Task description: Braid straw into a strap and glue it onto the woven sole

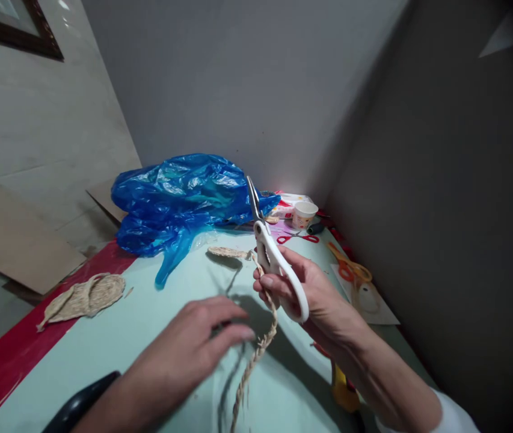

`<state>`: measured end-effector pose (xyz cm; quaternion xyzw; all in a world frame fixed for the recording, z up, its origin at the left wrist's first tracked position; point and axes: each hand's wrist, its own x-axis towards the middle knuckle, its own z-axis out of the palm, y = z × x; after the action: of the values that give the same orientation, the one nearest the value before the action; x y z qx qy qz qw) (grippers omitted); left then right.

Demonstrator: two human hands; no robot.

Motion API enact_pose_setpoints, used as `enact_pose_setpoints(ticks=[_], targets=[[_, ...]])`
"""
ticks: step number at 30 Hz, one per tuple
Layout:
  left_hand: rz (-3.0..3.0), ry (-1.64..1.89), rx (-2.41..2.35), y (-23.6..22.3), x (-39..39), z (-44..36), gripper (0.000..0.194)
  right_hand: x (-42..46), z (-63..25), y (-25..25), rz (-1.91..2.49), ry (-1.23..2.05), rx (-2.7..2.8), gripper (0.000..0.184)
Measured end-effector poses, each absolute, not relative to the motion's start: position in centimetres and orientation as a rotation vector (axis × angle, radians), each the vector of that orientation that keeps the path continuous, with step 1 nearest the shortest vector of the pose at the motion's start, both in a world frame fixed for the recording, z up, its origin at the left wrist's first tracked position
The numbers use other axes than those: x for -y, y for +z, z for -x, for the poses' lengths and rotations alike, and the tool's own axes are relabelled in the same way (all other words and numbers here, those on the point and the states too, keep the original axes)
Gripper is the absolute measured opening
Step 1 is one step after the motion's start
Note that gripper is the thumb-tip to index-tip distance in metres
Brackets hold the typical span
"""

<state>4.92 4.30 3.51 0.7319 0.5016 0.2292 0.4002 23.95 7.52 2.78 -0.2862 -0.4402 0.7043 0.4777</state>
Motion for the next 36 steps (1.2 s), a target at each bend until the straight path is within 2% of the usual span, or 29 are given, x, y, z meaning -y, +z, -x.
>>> enact_pose_setpoints(ticks=[3,5,8,13,24,28,36], targets=[[-1.846,0.820,-1.521,4.8,-6.6,-3.9,0.018,-8.1,-24.0,3.1,0.681,1.716,1.152,0.049],[-1.914,0.942,-1.376,5.5,-8.4,-3.7,0.025,-8.2,-24.0,3.5,0.661,1.702,1.207,0.048],[-1.950,0.821,-1.079,6.4,-11.2,-4.3,0.032,-8.2,-24.0,4.4,0.635,1.683,1.261,0.048],[-1.984,0.635,-0.772,8.5,-13.8,-5.5,0.012,-7.9,-25.1,5.7,0.611,1.648,1.215,0.057],[-1.902,0.761,-0.759,12.1,-12.0,-4.3,0.013,-7.7,-26.5,6.7,0.513,1.753,1.115,0.043],[-1.882,0.864,-0.827,12.8,-11.0,-3.9,0.013,-7.3,-26.3,7.2,0.573,1.724,1.073,0.045],[-1.796,0.901,-0.873,13.6,-10.1,-3.0,0.011,-7.6,-27.3,7.2,0.548,1.682,1.052,0.034]])
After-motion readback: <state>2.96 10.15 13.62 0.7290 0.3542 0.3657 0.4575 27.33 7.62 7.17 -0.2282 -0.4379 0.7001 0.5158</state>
